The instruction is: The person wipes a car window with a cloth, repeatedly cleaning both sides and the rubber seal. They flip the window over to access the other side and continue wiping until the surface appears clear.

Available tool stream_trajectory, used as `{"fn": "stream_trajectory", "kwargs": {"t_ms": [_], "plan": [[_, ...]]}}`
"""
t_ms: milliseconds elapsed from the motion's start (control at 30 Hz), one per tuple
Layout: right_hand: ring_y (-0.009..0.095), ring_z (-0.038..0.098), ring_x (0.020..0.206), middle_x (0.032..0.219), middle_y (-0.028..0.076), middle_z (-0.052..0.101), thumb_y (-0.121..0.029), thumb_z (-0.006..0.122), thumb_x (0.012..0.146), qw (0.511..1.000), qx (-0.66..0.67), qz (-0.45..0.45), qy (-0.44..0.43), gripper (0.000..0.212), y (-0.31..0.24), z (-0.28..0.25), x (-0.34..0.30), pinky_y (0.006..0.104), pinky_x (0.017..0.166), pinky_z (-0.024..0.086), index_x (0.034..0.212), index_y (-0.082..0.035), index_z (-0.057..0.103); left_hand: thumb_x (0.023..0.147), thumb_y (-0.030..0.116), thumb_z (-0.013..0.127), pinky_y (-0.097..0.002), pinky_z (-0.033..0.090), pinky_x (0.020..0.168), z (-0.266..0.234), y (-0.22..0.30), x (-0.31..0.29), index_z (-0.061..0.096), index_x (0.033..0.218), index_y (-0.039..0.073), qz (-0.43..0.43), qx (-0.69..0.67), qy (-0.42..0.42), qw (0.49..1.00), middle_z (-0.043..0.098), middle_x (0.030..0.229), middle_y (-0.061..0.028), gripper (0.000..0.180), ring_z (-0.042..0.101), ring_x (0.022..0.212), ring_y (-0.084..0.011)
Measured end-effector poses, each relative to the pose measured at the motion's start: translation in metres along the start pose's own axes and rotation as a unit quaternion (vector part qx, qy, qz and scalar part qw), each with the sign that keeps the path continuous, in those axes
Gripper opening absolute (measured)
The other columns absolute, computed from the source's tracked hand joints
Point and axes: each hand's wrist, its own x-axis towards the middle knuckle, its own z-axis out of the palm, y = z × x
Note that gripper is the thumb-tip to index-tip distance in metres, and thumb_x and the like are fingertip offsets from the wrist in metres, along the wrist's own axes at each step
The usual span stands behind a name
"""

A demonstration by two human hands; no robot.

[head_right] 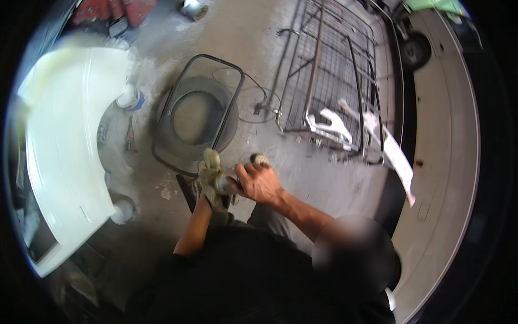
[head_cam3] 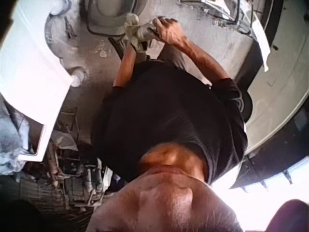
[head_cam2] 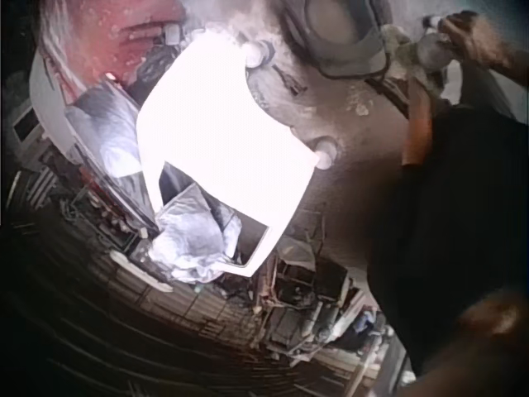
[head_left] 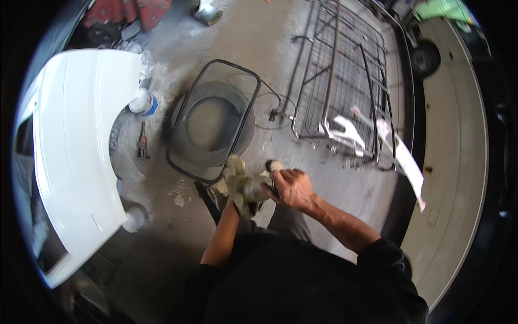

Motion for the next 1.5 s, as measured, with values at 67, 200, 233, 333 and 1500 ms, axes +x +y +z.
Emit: {"fn": "stream_trajectory", "kwargs": {"t_ms": [67, 200, 233, 333, 1500], "plan": [[0.021, 0.056, 0.048, 0.056, 0.005, 0.052, -0.028, 0.065, 0.079, 0.992, 0.039, -0.115, -0.019, 0.025, 0.063, 0.025, -0.003, 0.033, 0.045, 0.046, 0.076, -0.007, 0.052, 0.095, 0.034, 0.044, -0.0351, 0.051, 0.083, -0.021, -0.032, 0.048, 0.051, 0.115, 0.008, 0.096, -0.039, 0.015, 0.995, 0.057, 0.113, -0.0083, 0.034, 0.057, 0.1, -0.0206], [0.022, 0.052, 0.039, 0.05, 0.005, 0.049, -0.019, 0.063, 0.079, 0.975, 0.101, -0.166, -0.108, 0.019, 0.166, 0.108, -0.003, 0.034, 0.038, 0.043, 0.071, -0.008, 0.05, 0.095, 0.034, 0.044, -0.035, 0.051, 0.083, -0.082, -0.078, 0.132, 0.051, 0.115, 0.008, 0.184, -0.088, 0.086, 0.975, 0.057, 0.113, -0.0081, 0.034, 0.057, 0.1, -0.0204], [0.022, 0.051, 0.038, 0.048, 0.006, 0.048, -0.018, 0.062, 0.079, 0.971, 0.123, -0.175, -0.106, 0.019, 0.185, 0.133, -0.004, 0.034, 0.037, 0.043, 0.07, -0.008, 0.049, 0.095, 0.034, 0.044, -0.035, 0.051, 0.083, -0.103, -0.084, 0.154, 0.052, 0.115, 0.008, 0.199, -0.102, 0.096, 0.97, 0.057, 0.113, -0.0081, 0.034, 0.057, 0.1, -0.0204], [0.022, 0.051, 0.037, 0.048, 0.006, 0.049, -0.016, 0.062, 0.079, 0.968, 0.084, -0.183, -0.153, 0.019, 0.234, 0.206, -0.021, 0.0336, 0.035, 0.042, 0.07, -0.007, 0.048, 0.095, 0.034, 0.044, -0.0349, 0.051, 0.083, -0.177, -0.097, 0.217, 0.052, 0.115, 0.008, 0.236, -0.139, 0.122, 0.954, 0.057, 0.112, -0.008, 0.034, 0.057, 0.099, -0.0203], [0.03, 0.05, 0.115, 0.124, 0.017, 0.049, -0.027, 0.09, 0.052, 0.876, 0.48, 0.038, 0.015, 0.099, 0.389, 0.536, -0.102, 0.0419, 0.096, 0.044, 0.131, -0.004, 0.034, 0.093, 0.031, 0.048, -0.0329, 0.049, 0.086, -0.454, -0.03, 0.429, 0.053, 0.117, 0.006, 0.265, -0.005, -0.03, 0.964, 0.058, 0.111, -0.0064, 0.035, 0.057, 0.098, -0.0173]]}}
